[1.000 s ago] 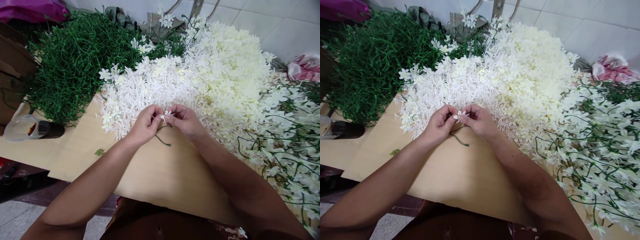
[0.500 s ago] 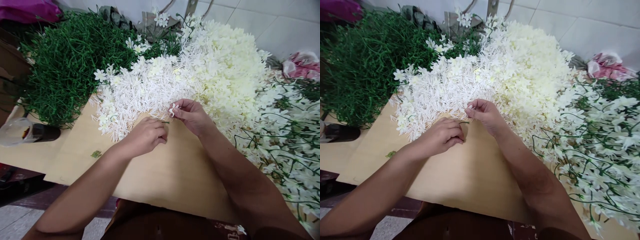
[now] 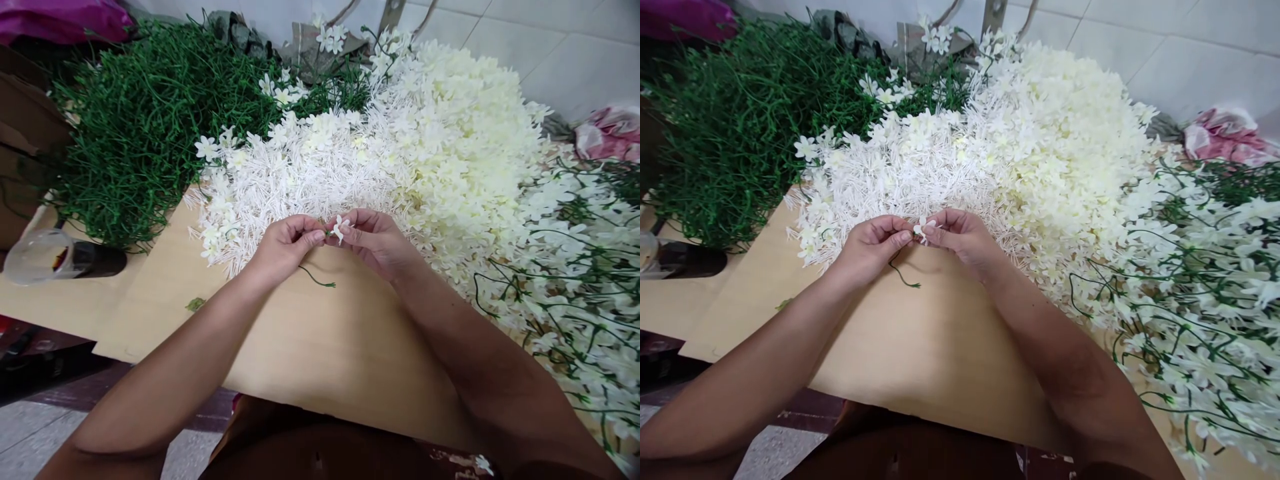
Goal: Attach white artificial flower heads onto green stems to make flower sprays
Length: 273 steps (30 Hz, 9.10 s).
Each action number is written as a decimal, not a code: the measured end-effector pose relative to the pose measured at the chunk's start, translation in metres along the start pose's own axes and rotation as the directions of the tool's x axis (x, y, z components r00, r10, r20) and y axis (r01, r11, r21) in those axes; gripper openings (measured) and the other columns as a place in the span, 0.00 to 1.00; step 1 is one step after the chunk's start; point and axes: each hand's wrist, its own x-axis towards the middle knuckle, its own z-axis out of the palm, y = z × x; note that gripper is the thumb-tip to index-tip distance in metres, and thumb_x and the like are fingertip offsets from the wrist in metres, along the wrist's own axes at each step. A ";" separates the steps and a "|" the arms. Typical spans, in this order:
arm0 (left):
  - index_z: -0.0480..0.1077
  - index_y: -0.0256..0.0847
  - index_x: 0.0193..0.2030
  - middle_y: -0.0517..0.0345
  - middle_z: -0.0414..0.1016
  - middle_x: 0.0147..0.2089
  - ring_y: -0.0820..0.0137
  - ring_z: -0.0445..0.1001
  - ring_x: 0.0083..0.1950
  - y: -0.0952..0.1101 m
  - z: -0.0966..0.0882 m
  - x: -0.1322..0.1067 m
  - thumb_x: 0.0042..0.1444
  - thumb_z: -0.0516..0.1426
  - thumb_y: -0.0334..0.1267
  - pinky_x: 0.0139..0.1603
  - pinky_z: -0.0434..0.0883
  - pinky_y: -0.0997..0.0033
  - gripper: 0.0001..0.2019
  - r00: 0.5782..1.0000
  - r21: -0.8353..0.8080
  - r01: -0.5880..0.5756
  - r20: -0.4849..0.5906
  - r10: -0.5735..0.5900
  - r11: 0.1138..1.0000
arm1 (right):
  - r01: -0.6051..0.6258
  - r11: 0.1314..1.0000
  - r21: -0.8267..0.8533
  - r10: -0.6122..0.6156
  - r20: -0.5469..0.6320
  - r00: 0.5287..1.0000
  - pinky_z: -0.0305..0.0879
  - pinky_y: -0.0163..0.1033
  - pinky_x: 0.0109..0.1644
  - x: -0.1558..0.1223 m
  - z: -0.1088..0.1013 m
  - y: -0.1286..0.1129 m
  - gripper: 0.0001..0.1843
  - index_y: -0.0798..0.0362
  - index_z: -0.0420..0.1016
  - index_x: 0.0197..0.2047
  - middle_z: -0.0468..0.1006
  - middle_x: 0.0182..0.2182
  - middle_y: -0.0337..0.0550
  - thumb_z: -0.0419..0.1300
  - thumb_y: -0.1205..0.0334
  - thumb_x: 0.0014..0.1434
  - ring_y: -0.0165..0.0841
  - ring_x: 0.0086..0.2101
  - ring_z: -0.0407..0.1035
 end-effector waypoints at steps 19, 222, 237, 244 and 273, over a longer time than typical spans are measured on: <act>0.69 0.37 0.23 0.64 0.68 0.22 0.78 0.62 0.25 0.001 -0.003 0.002 0.46 0.61 0.35 0.28 0.60 0.76 0.06 0.998 0.134 0.017 0.062 -0.025 0.991 | 0.083 0.864 -0.497 -0.119 -0.041 0.992 0.65 0.38 0.34 -0.001 0.004 -0.005 0.24 0.53 0.70 0.23 0.74 0.25 0.38 0.75 0.46 0.37 0.28 0.28 0.67; 0.70 0.38 0.25 0.61 0.68 0.22 0.74 0.65 0.25 0.033 0.007 0.027 0.54 0.58 0.42 0.29 0.63 0.74 0.12 0.848 0.489 -0.163 0.513 -0.132 0.857 | 0.286 0.850 -0.443 -0.325 -0.013 0.946 0.66 0.37 0.38 -0.003 -0.029 -0.035 0.21 0.53 0.72 0.29 0.74 0.29 0.38 0.73 0.47 0.44 0.28 0.32 0.67; 0.75 0.35 0.36 0.57 0.74 0.31 0.75 0.67 0.30 0.019 -0.002 0.037 0.55 0.59 0.46 0.32 0.65 0.76 0.14 0.901 0.320 -0.056 0.424 -0.090 0.946 | 0.115 0.945 -0.306 -0.116 0.014 0.993 0.69 0.38 0.39 0.004 -0.034 -0.020 0.23 0.53 0.74 0.27 0.77 0.23 0.37 0.74 0.44 0.40 0.28 0.29 0.70; 0.74 0.35 0.32 0.60 0.66 0.26 0.76 0.60 0.27 0.017 -0.003 0.039 0.52 0.60 0.47 0.28 0.58 0.77 0.14 0.921 0.241 -0.010 0.381 -0.085 0.970 | 0.115 0.954 -0.278 -0.120 0.001 0.993 0.69 0.38 0.38 0.005 -0.035 -0.017 0.22 0.53 0.75 0.26 0.76 0.24 0.37 0.75 0.46 0.39 0.27 0.27 0.69; 0.63 0.38 0.22 0.64 0.58 0.22 0.78 0.55 0.24 0.015 0.004 0.039 0.48 0.63 0.56 0.25 0.53 0.75 0.23 0.910 0.175 -0.009 0.411 -0.064 0.985 | 0.154 0.834 -0.530 -0.233 -0.085 0.969 0.61 0.35 0.27 0.003 -0.023 -0.009 0.22 0.54 0.71 0.25 0.74 0.22 0.38 0.73 0.45 0.42 0.26 0.24 0.64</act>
